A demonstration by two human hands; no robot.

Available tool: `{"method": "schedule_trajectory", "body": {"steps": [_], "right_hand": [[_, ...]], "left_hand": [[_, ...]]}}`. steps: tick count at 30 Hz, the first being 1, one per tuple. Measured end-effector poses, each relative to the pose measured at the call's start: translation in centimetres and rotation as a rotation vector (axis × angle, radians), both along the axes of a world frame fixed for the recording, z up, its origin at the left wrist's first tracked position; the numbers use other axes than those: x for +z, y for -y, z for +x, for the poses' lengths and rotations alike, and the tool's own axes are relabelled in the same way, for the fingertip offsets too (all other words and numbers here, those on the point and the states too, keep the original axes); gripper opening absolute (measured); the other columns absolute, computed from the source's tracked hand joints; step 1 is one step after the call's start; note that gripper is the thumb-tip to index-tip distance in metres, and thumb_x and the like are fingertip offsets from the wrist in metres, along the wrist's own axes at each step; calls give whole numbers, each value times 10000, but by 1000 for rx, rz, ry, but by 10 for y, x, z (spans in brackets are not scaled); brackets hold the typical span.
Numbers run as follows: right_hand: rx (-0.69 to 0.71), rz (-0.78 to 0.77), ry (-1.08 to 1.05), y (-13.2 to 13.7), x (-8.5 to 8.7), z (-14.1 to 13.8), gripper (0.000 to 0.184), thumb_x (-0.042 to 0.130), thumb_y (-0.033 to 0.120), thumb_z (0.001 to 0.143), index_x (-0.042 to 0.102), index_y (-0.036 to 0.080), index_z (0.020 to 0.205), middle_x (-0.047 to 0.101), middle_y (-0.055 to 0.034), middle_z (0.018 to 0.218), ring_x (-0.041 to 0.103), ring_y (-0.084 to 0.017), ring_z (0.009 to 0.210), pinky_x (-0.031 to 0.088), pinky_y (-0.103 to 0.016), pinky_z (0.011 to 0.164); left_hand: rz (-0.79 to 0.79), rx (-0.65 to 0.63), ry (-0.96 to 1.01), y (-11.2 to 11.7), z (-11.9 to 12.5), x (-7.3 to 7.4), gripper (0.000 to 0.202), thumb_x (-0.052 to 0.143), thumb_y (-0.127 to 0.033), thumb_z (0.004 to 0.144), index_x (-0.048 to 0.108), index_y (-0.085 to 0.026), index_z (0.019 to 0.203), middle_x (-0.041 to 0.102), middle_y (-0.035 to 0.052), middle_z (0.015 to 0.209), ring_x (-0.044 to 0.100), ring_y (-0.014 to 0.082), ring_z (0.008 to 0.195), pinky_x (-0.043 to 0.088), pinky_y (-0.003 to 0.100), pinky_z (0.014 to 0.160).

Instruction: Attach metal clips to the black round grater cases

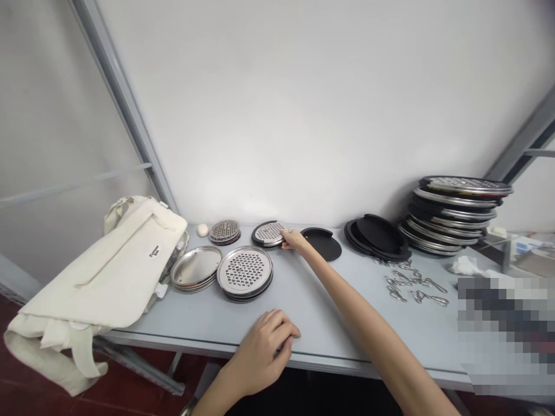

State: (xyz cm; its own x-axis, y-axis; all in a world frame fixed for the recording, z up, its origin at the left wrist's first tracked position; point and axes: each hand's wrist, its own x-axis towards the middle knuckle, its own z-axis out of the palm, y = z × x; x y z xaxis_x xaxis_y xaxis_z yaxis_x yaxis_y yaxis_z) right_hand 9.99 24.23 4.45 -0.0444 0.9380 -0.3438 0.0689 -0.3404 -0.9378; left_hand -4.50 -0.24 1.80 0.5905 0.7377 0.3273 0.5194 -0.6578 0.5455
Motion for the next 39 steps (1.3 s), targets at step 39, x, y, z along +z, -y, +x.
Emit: {"method": "schedule_trajectory", "body": {"steps": [39], "right_hand": [[203, 628, 218, 108, -9, 156, 269, 515, 414, 865, 610, 168, 922, 622, 4, 654, 592, -142, 589, 475, -280, 631]], "left_hand": [[572, 726, -97, -47, -150, 76, 228, 458, -383, 957, 607, -210, 957, 602, 27, 880, 569, 191, 799, 441, 314, 797]]}}
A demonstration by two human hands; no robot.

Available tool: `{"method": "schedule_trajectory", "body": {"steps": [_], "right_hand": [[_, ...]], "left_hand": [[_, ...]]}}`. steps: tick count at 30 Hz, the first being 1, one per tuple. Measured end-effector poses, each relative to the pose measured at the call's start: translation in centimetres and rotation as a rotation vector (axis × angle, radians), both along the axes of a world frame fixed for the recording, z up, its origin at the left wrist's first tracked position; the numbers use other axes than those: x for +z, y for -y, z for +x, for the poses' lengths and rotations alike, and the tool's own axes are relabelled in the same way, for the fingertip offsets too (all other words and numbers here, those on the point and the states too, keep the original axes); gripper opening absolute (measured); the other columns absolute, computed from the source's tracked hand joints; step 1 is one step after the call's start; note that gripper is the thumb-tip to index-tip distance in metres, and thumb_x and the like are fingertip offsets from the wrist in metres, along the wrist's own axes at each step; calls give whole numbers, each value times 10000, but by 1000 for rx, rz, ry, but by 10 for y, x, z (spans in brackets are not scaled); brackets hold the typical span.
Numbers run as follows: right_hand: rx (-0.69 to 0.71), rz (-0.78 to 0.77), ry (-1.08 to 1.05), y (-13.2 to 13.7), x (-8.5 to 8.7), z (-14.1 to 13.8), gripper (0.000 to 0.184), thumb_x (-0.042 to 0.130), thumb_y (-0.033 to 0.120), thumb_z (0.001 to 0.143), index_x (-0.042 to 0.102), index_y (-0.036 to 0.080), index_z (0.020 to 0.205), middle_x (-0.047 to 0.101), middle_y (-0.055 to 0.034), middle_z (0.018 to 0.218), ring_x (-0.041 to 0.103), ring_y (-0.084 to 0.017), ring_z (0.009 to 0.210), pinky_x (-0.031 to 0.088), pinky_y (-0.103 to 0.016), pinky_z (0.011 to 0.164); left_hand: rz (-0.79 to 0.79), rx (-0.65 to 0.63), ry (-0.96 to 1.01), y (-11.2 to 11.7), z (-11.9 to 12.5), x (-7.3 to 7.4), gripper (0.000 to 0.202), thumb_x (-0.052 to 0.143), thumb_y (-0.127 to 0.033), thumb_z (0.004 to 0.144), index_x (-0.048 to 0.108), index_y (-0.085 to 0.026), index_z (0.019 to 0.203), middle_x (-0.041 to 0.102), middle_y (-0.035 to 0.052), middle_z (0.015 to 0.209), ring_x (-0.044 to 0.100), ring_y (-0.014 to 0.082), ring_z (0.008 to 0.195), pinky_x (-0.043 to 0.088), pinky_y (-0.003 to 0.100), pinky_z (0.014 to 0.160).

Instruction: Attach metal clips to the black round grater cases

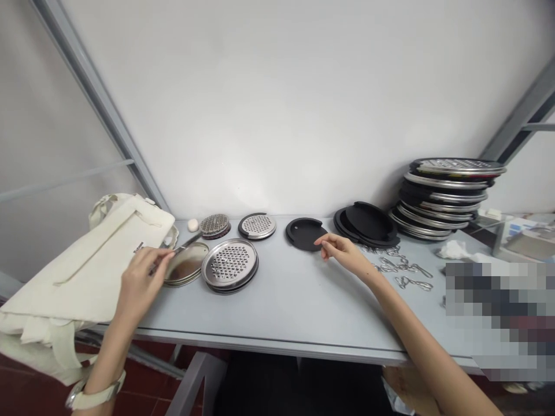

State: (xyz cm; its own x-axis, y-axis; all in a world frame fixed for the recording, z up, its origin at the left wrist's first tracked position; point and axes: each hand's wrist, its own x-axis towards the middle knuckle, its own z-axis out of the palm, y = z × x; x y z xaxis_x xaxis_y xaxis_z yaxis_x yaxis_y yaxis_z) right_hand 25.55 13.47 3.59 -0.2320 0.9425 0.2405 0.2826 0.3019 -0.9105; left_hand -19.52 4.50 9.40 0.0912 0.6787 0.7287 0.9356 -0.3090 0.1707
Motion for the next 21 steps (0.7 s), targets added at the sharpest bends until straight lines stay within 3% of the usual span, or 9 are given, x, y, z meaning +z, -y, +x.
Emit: {"method": "schedule_trajectory", "body": {"steps": [3, 6, 9, 12, 16, 19, 21], "right_hand": [[-29, 15, 28, -2, -2, 5, 273, 500, 413, 865, 603, 167, 923, 622, 0, 644, 594, -147, 588, 476, -280, 625], [-76, 29, 63, -3, -4, 7, 247, 495, 388, 858, 599, 170, 909, 620, 1, 629, 595, -150, 585, 473, -279, 627], [-126, 55, 113, -5, -7, 9, 220, 486, 361, 853, 597, 176, 897, 625, 2, 616, 598, -154, 581, 471, -280, 631], [-182, 83, 159, -6, -9, 12, 227, 451, 351, 864, 590, 177, 906, 629, -2, 617, 597, -159, 577, 469, -288, 638], [-231, 104, 218, -6, -12, 15, 216, 427, 324, 872, 586, 183, 908, 626, 2, 609, 595, -162, 580, 461, -290, 651], [-227, 112, 254, -4, -12, 13, 201, 423, 303, 869, 584, 191, 911, 626, 6, 614, 596, -161, 588, 456, -279, 644], [-215, 118, 273, -3, -12, 11, 201, 411, 298, 871, 577, 193, 914, 618, 9, 611, 596, -161, 585, 455, -274, 636]], "left_hand": [[221, -19, 38, 15, 34, 20, 94, 565, -278, 931, 627, -207, 942, 588, 1, 818, 534, 145, 704, 443, 281, 725], [258, -302, -98, 30, 86, 22, 143, 610, -128, 894, 628, -188, 1023, 624, 16, 887, 570, 139, 778, 455, 277, 763], [167, -578, -215, 39, 142, -1, 160, 579, -58, 897, 594, -127, 1041, 610, 27, 824, 550, 148, 770, 454, 288, 737], [117, -699, -367, 41, 183, -35, 64, 534, -74, 921, 585, -113, 921, 554, 18, 738, 509, 152, 700, 442, 301, 676], [23, -749, -510, 40, 203, -66, 178, 471, -50, 925, 549, -145, 796, 500, 10, 716, 474, 151, 666, 408, 280, 592], [-73, -740, -523, 39, 201, -72, 174, 466, -53, 926, 542, -153, 806, 510, 17, 749, 487, 155, 694, 428, 281, 630], [-132, -733, -473, 37, 195, -70, 120, 493, -137, 950, 554, -163, 850, 528, 17, 779, 508, 158, 722, 441, 287, 657]]}}
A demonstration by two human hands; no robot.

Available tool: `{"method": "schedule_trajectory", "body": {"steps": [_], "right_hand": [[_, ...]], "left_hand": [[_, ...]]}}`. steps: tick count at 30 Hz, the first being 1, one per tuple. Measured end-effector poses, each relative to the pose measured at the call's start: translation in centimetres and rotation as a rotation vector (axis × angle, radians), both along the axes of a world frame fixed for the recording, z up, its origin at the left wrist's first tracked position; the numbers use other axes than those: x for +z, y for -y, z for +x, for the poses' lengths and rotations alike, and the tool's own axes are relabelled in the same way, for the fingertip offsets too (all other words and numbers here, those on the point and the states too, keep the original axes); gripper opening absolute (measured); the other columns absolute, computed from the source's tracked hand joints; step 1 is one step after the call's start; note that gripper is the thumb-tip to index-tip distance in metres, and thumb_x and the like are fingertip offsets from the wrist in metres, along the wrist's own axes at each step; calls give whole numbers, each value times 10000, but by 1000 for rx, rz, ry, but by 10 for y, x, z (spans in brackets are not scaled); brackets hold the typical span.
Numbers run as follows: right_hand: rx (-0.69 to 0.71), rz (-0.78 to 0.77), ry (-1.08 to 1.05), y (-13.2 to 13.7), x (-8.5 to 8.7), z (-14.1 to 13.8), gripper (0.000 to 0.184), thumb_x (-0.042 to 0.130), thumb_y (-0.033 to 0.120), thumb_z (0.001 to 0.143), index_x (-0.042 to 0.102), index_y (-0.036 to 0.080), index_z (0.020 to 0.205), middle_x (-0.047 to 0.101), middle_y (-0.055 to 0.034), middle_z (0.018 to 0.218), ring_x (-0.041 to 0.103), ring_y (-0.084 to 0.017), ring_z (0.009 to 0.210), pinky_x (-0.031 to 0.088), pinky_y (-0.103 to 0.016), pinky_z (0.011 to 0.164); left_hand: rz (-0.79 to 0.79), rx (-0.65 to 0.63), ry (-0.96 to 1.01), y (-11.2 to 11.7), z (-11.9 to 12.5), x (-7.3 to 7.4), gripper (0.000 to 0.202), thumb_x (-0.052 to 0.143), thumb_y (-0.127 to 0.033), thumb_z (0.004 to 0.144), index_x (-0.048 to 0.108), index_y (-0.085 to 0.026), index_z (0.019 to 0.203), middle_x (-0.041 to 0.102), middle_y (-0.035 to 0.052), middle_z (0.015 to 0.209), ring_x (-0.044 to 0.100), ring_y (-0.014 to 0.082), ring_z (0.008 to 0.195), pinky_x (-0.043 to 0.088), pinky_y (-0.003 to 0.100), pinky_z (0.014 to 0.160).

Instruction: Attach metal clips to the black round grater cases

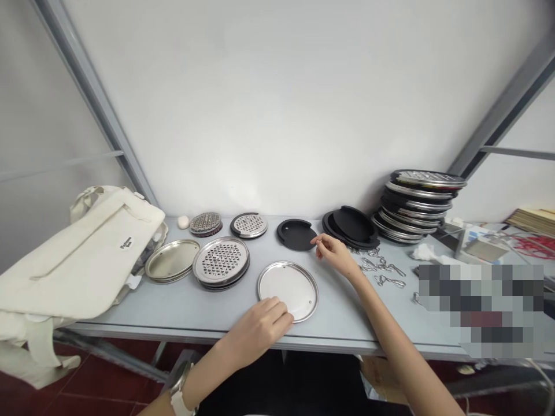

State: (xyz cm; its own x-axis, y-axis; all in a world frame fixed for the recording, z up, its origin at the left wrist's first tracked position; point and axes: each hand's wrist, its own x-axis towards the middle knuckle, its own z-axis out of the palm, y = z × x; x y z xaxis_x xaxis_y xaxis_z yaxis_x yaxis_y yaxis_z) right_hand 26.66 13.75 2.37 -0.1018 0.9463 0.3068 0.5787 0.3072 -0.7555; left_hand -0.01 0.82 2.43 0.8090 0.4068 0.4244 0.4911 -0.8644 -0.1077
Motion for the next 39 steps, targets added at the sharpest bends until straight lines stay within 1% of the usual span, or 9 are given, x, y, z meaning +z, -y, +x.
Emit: {"method": "schedule_trajectory", "body": {"steps": [2, 4, 5, 8, 12, 24, 30, 35, 39], "right_hand": [[9, 3, 19, 2, 0, -2, 201, 401, 295, 871, 570, 193, 908, 610, 11, 602, 595, -163, 577, 455, -274, 629], [15, 8, 38, 3, 1, -3, 198, 395, 287, 869, 566, 195, 903, 607, 12, 600, 597, -165, 574, 454, -273, 626], [18, 11, 47, 4, 1, -4, 195, 393, 280, 866, 565, 196, 903, 607, 11, 601, 599, -166, 577, 454, -273, 626], [30, 23, 80, 6, 1, -6, 187, 392, 255, 854, 565, 201, 904, 605, 13, 601, 595, -169, 585, 445, -269, 620], [45, 42, 125, 10, 3, -8, 190, 390, 233, 852, 568, 200, 909, 597, 16, 600, 571, -167, 573, 424, -264, 607], [68, 70, 219, 27, 2, -9, 221, 373, 193, 869, 580, 184, 948, 585, 9, 601, 559, -179, 593, 395, -271, 633], [44, 76, 239, 28, 5, -5, 239, 376, 185, 867, 598, 173, 952, 604, -14, 630, 549, -179, 593, 383, -269, 627], [33, 86, 246, 28, 5, -5, 232, 389, 183, 868, 604, 180, 955, 610, -17, 658, 528, -170, 592, 365, -262, 613], [50, 86, 253, 30, 4, -7, 231, 388, 178, 873, 602, 186, 961, 611, -10, 663, 516, -163, 585, 363, -258, 611]], "left_hand": [[-41, 38, 65, -4, -9, 5, 102, 499, -236, 971, 568, -175, 926, 568, 31, 869, 546, 169, 804, 458, 306, 722], [-11, 107, 118, -10, -20, 12, 151, 418, -176, 993, 568, -190, 985, 597, 45, 973, 567, 182, 917, 448, 348, 838], [3, 200, 164, -14, -27, 15, 188, 382, -137, 992, 561, -188, 1024, 599, 49, 993, 566, 187, 939, 435, 364, 873], [-2, 427, 279, -28, -49, 22, 155, 410, -174, 983, 553, -194, 1039, 585, 53, 977, 564, 205, 940, 434, 365, 860], [-42, 517, 265, -38, -71, 25, 98, 485, -263, 958, 564, -208, 940, 587, 39, 941, 563, 219, 904, 436, 362, 807], [-32, 544, 153, -35, -82, 28, 126, 471, -178, 929, 589, -208, 964, 621, 19, 915, 563, 207, 872, 366, 350, 767], [142, 578, 232, -25, -78, 42, 173, 419, -197, 978, 592, -197, 971, 633, 43, 894, 574, 206, 835, 347, 337, 734], [260, 432, 281, -5, -66, 59, 174, 498, -113, 941, 606, -222, 1023, 627, 14, 821, 568, 177, 753, 346, 320, 711], [327, 368, 322, 2, -59, 59, 248, 534, -44, 906, 602, -219, 1068, 643, 6, 829, 580, 160, 753, 347, 310, 699]]}}
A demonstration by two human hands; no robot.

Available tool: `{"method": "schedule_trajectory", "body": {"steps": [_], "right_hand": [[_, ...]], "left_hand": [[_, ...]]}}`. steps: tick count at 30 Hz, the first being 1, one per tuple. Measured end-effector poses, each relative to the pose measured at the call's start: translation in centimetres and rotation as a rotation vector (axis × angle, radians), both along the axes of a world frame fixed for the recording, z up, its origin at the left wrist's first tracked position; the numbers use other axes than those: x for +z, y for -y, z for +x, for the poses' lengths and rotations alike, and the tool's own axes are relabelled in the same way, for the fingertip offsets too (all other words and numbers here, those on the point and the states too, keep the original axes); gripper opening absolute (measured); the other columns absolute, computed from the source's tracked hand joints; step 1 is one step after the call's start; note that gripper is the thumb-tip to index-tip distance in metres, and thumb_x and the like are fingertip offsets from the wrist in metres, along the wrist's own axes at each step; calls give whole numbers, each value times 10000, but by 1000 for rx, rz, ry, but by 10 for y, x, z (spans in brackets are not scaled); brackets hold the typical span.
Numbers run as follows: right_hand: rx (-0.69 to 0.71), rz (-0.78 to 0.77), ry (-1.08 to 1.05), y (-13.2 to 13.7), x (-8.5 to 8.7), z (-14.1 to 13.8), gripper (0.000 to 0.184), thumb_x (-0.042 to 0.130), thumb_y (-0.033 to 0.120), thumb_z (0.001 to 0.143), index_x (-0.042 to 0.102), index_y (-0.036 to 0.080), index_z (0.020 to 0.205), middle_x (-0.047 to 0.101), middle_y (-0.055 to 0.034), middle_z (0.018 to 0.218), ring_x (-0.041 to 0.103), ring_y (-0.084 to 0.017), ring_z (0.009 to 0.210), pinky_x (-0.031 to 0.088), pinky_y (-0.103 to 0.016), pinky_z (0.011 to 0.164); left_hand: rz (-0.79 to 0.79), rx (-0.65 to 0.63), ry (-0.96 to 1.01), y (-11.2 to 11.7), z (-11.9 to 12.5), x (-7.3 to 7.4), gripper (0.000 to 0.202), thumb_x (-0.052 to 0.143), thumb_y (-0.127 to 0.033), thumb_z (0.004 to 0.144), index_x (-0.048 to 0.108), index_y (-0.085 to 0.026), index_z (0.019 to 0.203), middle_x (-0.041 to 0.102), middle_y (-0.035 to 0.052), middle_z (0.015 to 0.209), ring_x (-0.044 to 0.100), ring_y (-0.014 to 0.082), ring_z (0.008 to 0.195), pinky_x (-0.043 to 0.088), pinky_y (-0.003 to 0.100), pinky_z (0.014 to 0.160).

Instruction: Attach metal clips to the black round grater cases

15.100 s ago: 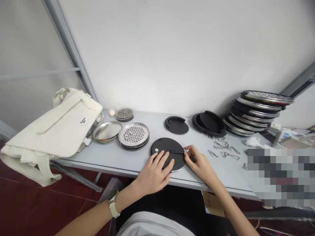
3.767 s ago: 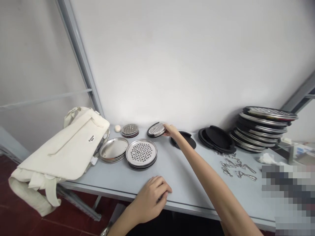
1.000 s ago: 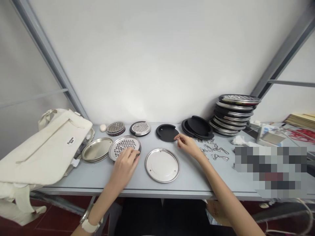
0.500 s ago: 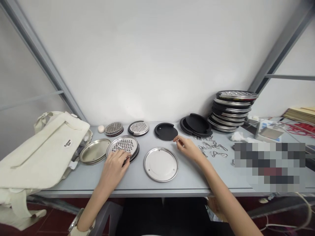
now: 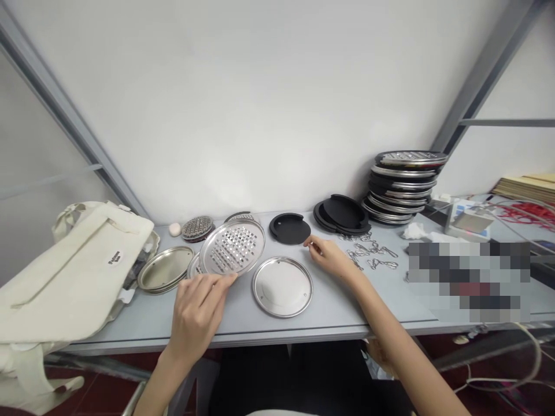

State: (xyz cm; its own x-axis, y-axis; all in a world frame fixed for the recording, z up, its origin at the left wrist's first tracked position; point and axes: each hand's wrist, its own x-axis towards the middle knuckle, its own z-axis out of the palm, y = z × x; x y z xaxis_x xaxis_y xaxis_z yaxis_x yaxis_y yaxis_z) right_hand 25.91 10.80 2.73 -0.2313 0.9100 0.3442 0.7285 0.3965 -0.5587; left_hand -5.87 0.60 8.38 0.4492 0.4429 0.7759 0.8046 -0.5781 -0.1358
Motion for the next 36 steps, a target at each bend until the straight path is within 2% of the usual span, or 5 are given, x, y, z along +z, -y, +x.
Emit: {"method": "schedule_trajectory", "body": {"steps": [13, 22, 26, 30, 36], "right_hand": [[-8, -5, 48, -1, -5, 2, 235, 396, 139, 860, 600, 181, 969, 612, -15, 668, 514, -163, 583, 341, -257, 609], [-12, -2, 75, -1, -6, 2, 236, 403, 127, 856, 607, 185, 958, 620, -20, 661, 517, -167, 575, 345, -255, 605], [-17, -1, 87, -1, -7, 2, 238, 398, 129, 863, 606, 187, 964, 632, -25, 681, 539, -172, 597, 352, -254, 615], [-11, 0, 96, -2, -9, 3, 239, 396, 125, 864, 604, 181, 970, 636, -33, 694, 552, -179, 623, 357, -259, 634], [-18, 0, 96, -2, -9, 3, 242, 401, 113, 854, 608, 180, 958, 641, -35, 689, 548, -178, 605, 357, -258, 618]], "left_hand": [[127, 281, -6, -19, -56, 0, 176, 552, -125, 913, 619, -223, 1044, 633, 18, 825, 557, 197, 753, 343, 331, 707], [-154, 89, -174, -19, -58, -34, 270, 437, -91, 924, 623, -222, 1071, 654, 42, 897, 586, 192, 823, 369, 316, 729], [-259, 80, -167, -26, -55, -29, 184, 466, -262, 955, 642, -224, 996, 662, 54, 943, 598, 201, 885, 381, 324, 771], [-330, 120, -134, -63, -75, -5, 235, 430, -350, 958, 624, -229, 1012, 659, 61, 1030, 585, 231, 1006, 371, 359, 882], [-565, 312, -99, -173, -122, 22, 281, 443, -365, 863, 609, -176, 989, 648, 98, 1040, 595, 258, 969, 397, 359, 891]]}}
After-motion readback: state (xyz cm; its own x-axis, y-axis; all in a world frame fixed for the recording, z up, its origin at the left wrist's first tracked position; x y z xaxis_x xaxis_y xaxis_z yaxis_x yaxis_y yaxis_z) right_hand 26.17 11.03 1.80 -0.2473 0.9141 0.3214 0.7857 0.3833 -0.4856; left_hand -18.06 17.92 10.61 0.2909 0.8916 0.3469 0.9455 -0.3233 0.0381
